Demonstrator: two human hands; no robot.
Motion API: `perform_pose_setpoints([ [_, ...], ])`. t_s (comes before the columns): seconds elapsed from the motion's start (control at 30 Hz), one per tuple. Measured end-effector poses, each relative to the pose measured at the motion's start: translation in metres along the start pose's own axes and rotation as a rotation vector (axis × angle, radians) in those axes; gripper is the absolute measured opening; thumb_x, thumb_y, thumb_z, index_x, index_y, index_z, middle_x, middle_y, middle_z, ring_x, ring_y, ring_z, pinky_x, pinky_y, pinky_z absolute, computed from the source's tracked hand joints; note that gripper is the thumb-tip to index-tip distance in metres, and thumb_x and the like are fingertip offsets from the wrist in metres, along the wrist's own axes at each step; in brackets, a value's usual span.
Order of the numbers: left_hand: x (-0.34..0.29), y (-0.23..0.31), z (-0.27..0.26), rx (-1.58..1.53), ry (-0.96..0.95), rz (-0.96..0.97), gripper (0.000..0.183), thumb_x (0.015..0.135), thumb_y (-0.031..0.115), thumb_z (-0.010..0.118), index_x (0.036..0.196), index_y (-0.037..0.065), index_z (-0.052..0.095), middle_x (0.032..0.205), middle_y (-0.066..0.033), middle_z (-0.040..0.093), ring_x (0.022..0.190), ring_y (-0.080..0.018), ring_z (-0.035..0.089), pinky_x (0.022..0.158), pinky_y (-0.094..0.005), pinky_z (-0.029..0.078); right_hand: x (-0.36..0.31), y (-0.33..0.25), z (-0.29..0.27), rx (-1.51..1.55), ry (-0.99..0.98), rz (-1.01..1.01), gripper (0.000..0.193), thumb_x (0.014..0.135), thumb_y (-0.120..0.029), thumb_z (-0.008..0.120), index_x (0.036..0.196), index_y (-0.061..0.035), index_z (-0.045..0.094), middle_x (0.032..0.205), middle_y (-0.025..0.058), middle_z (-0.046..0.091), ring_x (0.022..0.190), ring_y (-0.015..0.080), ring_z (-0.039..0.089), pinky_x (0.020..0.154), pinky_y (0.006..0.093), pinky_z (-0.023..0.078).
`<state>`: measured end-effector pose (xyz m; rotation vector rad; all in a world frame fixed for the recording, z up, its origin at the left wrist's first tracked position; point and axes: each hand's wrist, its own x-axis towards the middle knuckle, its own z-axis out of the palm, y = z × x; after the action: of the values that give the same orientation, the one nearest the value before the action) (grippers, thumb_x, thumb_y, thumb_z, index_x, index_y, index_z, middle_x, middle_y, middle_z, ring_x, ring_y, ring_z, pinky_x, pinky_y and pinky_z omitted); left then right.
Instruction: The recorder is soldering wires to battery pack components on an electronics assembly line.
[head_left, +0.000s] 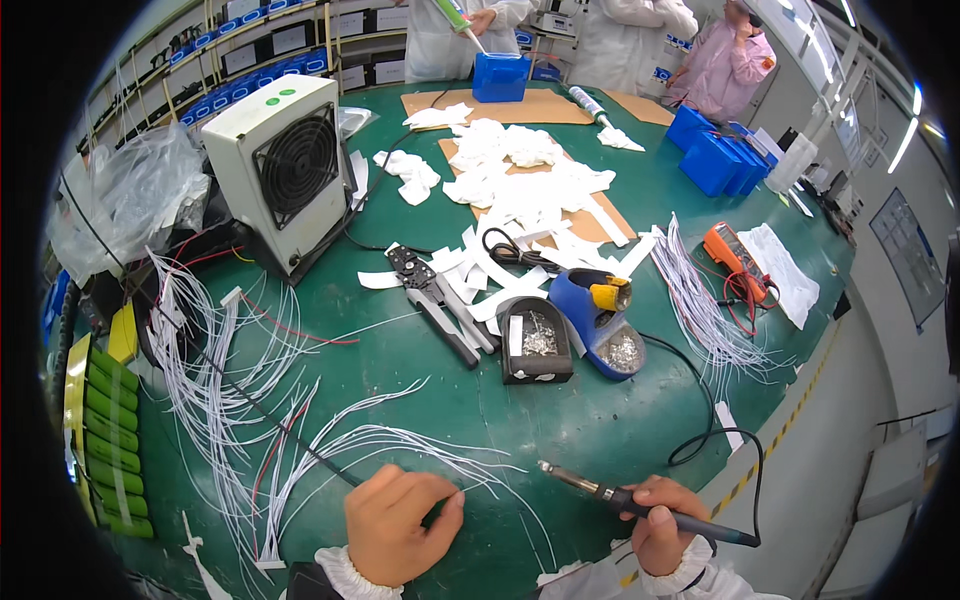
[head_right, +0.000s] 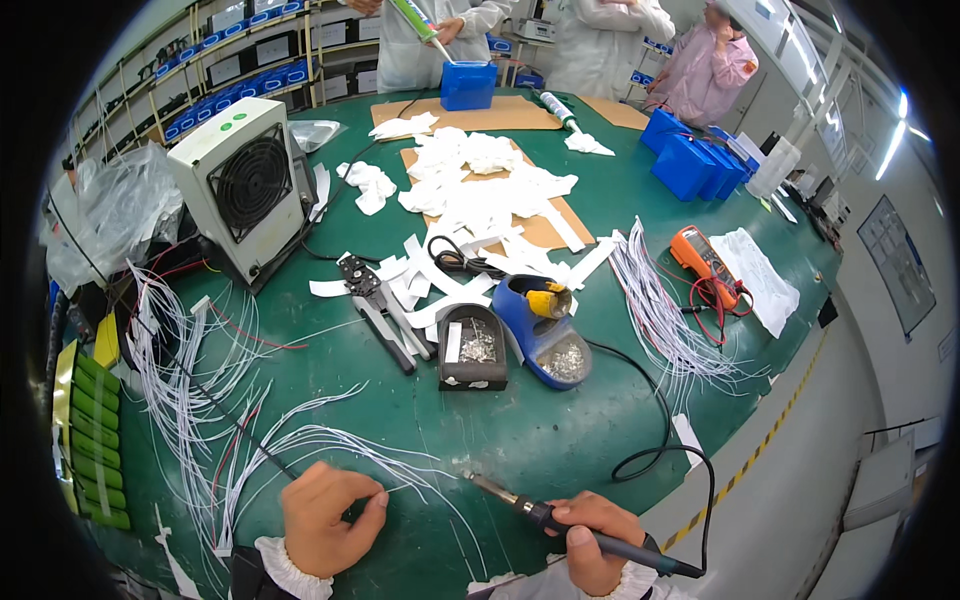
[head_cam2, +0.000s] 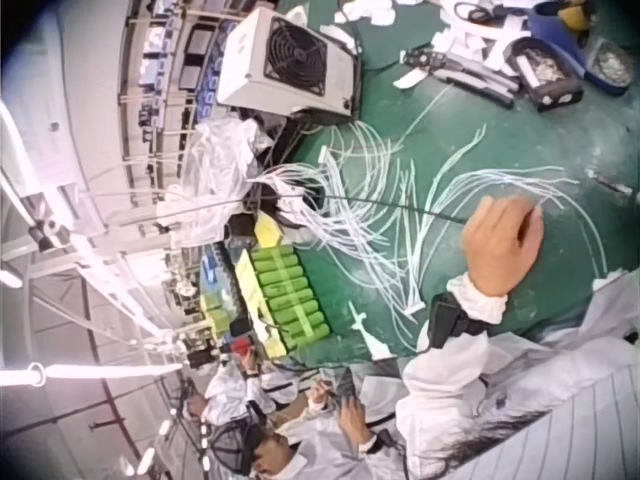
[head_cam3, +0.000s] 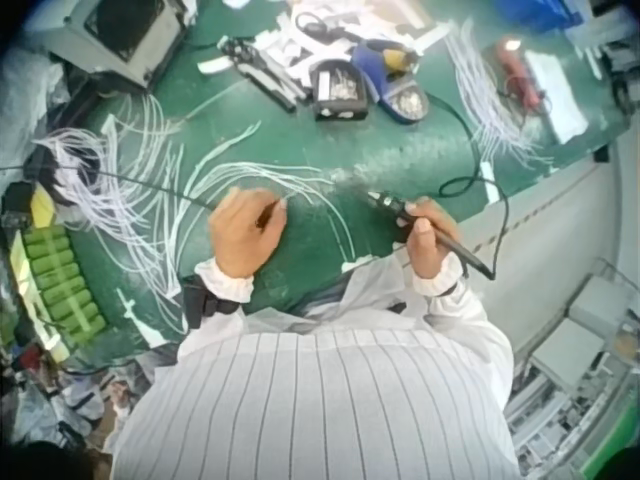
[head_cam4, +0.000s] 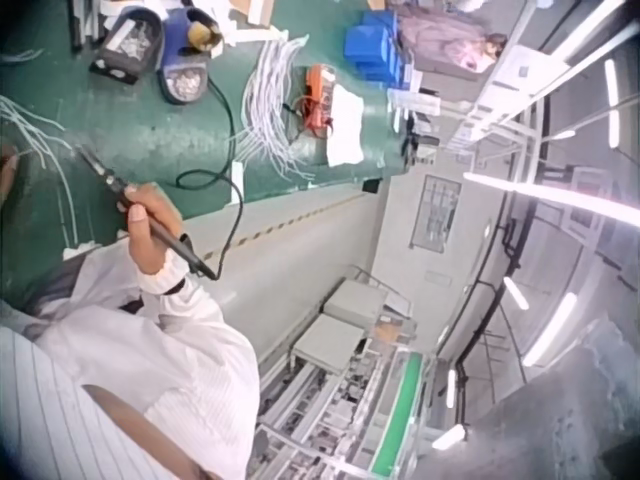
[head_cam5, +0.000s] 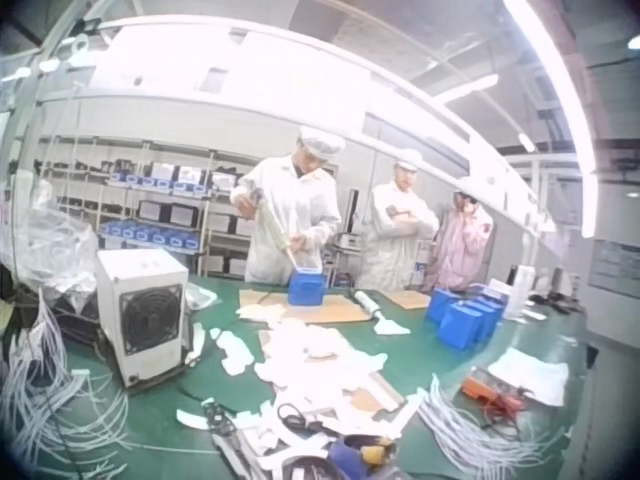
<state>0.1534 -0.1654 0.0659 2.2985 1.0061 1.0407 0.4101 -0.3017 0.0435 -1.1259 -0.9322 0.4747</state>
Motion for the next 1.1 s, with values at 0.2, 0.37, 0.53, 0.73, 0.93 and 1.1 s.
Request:
perform_pose_setpoints([
  [0.2,-0.003,-0.004,0.005,-0.079,-0.084,0.036,0.017,0.067,0.002,0.077,0.081,0.010,0.069,0.080,-0.0018,0.072,0.061,-0.0213,0.059,0.053,-0.0321,0.044,-0.004,0.003,0.009,-0.011,-0.098,-0.045,0.029,0.092,-0.024,0.069,0.096,0.0054,0.069,0.078,0.0162,0.066,0.061,0.0231,0.061,0.055,0.0318,0.052],
  [0.37,0.001,-0.003,0.004,-0.030,-0.052,0.076,0.016,0.068,0.006,0.078,0.080,0.011,0.068,0.084,0.0011,0.072,0.061,-0.0193,0.055,0.053,-0.0308,0.046,0.011,-0.005,0.019,-0.204,-0.209,-0.172,0.024,0.095,-0.020,0.071,0.106,0.0018,0.068,0.073,0.0125,0.067,0.061,0.0241,0.063,0.052,0.0330,0.051],
  [0.53,0.003,0.001,0.004,-0.016,0.003,-0.029,0.015,0.067,0.003,0.076,0.078,0.008,0.066,0.091,-0.0047,0.076,0.065,-0.0219,0.056,0.058,-0.0335,0.047,0.034,-0.018,0.036,-0.667,-0.709,-0.369,0.023,0.083,-0.009,0.080,0.102,-0.0080,0.068,0.082,0.0054,0.067,0.066,0.0256,0.063,0.060,0.0351,0.052],
  [0.73,0.003,-0.003,0.002,-0.012,0.032,-0.090,0.014,0.069,0.004,0.075,0.077,0.007,0.065,0.097,-0.0057,0.078,0.067,-0.0211,0.056,0.060,-0.0333,0.048,0.035,-0.004,0.053,-0.842,-0.767,-0.542,0.027,0.071,-0.010,0.079,0.096,-0.0093,0.068,0.077,0.0046,0.061,0.070,0.0251,0.062,0.060,0.0358,0.049],
  [0.93,0.000,-0.004,0.002,-0.005,0.017,-0.096,0.013,0.069,0.005,0.076,0.076,0.008,0.065,0.098,-0.0042,0.078,0.065,-0.0198,0.055,0.056,-0.0323,0.048,0.042,-0.006,0.046,-0.956,-0.841,-0.543,0.028,0.079,-0.012,0.069,0.106,-0.0116,0.068,0.076,0.0047,0.055,0.076,0.0222,0.062,0.063,0.0328,0.047],
  [1.1,0.001,-0.006,0.004,-0.004,0.012,-0.073,0.013,0.070,0.005,0.076,0.077,0.008,0.065,0.098,-0.0038,0.078,0.064,-0.0195,0.055,0.054,-0.0317,0.047,0.061,0.004,0.042,-0.934,-0.839,-0.584,0.029,0.078,-0.010,0.068,0.107,-0.0103,0.068,0.073,0.0057,0.048,0.068,0.0236,0.057,0.061,0.0347,0.047],
])
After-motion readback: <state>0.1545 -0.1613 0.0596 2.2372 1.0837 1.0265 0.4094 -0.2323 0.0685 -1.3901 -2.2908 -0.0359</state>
